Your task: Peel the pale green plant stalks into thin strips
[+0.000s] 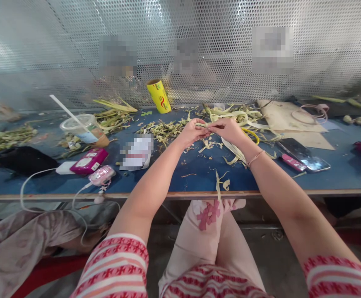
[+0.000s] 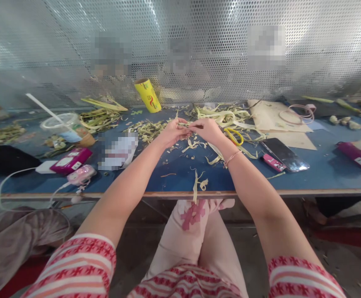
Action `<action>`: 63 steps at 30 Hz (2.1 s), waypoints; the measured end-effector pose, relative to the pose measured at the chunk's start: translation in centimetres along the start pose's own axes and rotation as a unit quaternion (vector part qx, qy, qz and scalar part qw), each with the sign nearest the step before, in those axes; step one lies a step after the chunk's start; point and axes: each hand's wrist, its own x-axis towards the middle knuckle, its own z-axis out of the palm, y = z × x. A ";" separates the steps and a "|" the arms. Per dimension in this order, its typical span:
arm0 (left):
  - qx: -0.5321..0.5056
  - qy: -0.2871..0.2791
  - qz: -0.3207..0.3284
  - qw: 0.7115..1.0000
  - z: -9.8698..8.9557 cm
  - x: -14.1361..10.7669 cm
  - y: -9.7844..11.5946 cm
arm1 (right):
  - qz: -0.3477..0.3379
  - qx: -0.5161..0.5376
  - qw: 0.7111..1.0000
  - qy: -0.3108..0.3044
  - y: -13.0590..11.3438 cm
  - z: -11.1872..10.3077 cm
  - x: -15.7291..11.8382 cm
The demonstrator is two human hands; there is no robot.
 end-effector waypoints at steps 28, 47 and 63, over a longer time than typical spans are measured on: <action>0.283 0.029 0.160 0.945 -0.4 0.6 -1.2 | 0.070 0.137 0.988 -0.016 1.5 -0.3 0.7; 0.456 -0.181 0.103 0.865 -1.5 1.1 -1.7 | 0.147 0.254 0.956 0.025 2.0 -1.0 0.7; 0.077 -0.031 0.152 0.985 0.2 0.5 -1.0 | 0.050 0.197 0.976 0.083 -0.1 -1.0 0.6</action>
